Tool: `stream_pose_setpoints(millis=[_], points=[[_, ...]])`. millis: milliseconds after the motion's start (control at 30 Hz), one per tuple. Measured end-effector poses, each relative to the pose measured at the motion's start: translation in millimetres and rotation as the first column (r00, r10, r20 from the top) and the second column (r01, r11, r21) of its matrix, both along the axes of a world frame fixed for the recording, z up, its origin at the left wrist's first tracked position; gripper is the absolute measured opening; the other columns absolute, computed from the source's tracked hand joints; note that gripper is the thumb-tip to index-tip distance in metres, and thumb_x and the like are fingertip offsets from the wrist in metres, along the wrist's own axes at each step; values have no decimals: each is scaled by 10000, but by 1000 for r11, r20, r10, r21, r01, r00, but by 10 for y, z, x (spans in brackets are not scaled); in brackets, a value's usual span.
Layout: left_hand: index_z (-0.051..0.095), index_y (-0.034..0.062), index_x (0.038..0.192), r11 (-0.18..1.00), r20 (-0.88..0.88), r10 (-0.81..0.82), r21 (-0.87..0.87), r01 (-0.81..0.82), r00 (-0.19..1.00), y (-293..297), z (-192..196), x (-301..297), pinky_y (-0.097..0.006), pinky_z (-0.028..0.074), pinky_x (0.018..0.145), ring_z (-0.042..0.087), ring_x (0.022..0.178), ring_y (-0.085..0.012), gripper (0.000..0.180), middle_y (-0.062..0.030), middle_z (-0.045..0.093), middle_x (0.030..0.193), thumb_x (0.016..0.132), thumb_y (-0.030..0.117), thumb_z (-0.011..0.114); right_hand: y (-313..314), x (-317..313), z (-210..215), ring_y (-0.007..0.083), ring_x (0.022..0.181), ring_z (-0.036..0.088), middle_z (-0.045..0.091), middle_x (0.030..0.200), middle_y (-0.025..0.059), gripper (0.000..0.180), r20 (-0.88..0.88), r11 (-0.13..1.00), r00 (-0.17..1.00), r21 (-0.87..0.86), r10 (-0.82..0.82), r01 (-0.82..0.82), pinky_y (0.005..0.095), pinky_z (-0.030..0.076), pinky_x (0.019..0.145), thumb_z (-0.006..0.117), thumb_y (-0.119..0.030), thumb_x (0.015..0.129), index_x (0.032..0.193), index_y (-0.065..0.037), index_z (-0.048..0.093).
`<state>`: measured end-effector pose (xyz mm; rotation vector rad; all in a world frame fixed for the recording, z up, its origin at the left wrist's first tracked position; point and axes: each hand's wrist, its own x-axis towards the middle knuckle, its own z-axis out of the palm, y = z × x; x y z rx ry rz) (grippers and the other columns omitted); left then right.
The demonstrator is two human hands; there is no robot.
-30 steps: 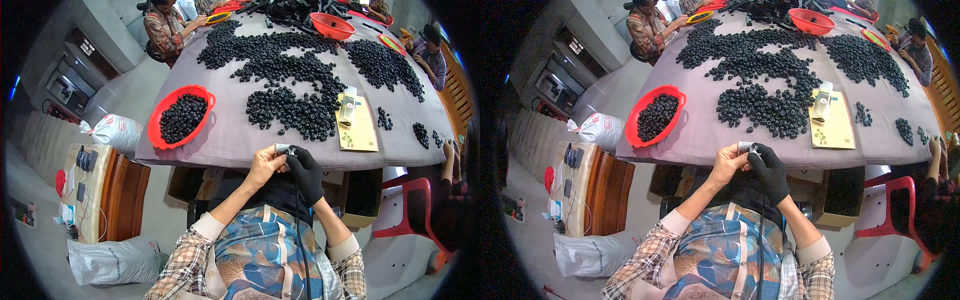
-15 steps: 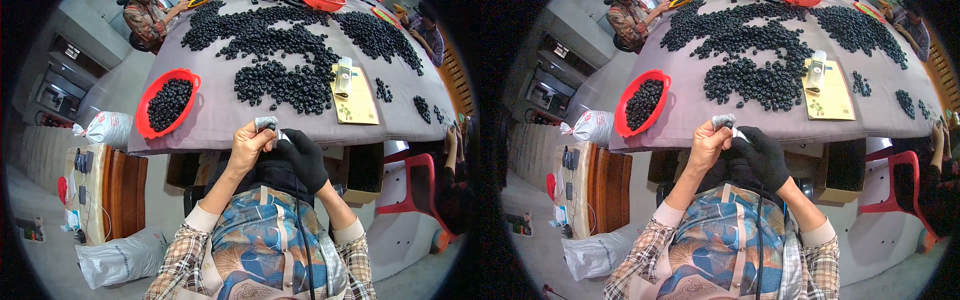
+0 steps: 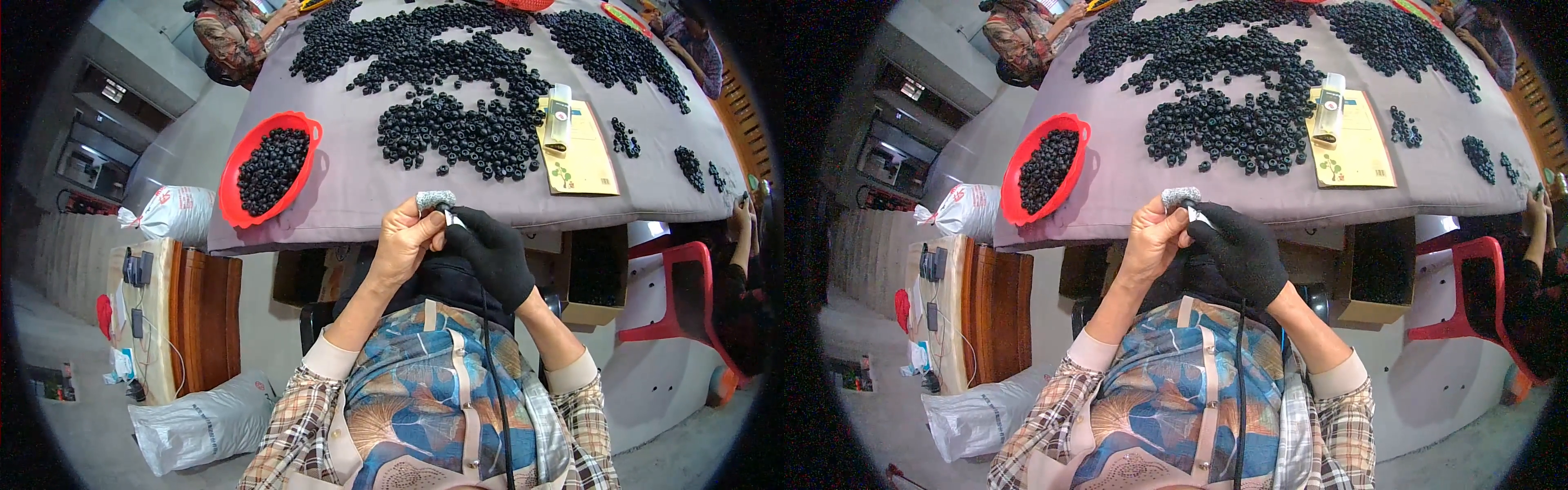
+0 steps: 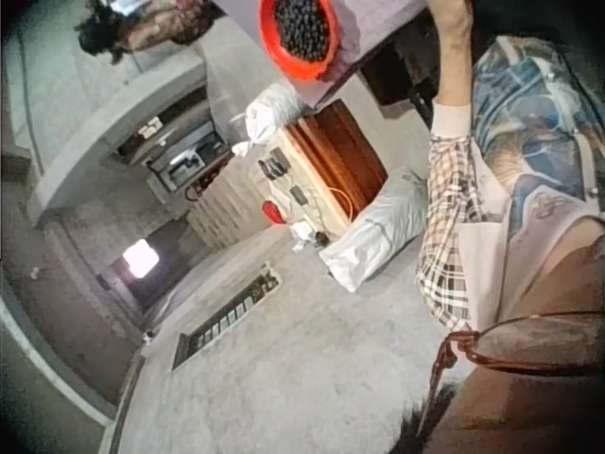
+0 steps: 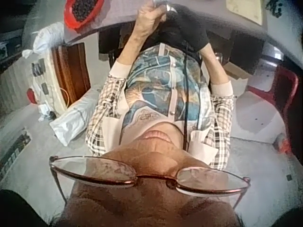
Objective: The person deburrs small black parts one at a time using a handheld rotary tool.
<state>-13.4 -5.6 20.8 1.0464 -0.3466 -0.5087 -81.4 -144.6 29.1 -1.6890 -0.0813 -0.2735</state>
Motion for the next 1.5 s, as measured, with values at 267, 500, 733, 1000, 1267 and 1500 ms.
stream_pose_setpoints(millis=[267,500,733,1000,1267,1500], points=[[604,23,1005,998,-61,-20,-61,17,998,-12,-9,0,-171,402,492,496,546,-57,156,-8,579,714,864,68,553,-8,9,6,204,820,633,640,913,145,279,-1,998,1000,-64,-25,25,304,477,714,574,-173,841,1077,-25,575],[606,15,996,998,-76,-14,-61,10,997,-27,-3,-11,-171,397,489,489,544,-53,153,-9,584,720,865,73,553,-17,-8,51,189,811,628,640,904,139,270,-16,998,1000,-54,-16,15,308,476,713,570,-177,844,1071,-29,580],[607,12,984,998,-53,-16,-60,13,998,-12,-11,-10,-167,390,499,480,548,-50,144,-2,577,717,870,77,546,-5,-2,47,183,827,624,638,908,141,265,-42,1000,999,-9,6,-6,299,473,729,569,-169,845,1071,-30,578],[607,15,983,1000,-51,-2,-23,1,999,-2,-10,-4,-168,381,498,477,548,-49,144,8,563,696,868,81,549,21,6,48,145,804,611,643,899,130,246,-15,1000,1000,-21,-13,13,289,472,722,558,-156,856,1060,-21,582],[610,10,987,1000,-10,10,3,-10,1000,5,-29,-23,-171,360,493,453,539,-48,152,14,536,651,869,85,549,10,15,28,137,792,610,646,867,126,252,-49,1000,999,21,6,-5,283,473,711,570,-168,849,1050,-16,587],[608,1,991,999,5,10,34,-10,1000,15,-21,-29,-173,368,501,456,546,-50,154,11,533,653,870,65,537,1,22,15,123,777,594,648,837,90,233,-78,999,997,48,19,-16,276,470,708,578,-168,845,1029,-25,595]])
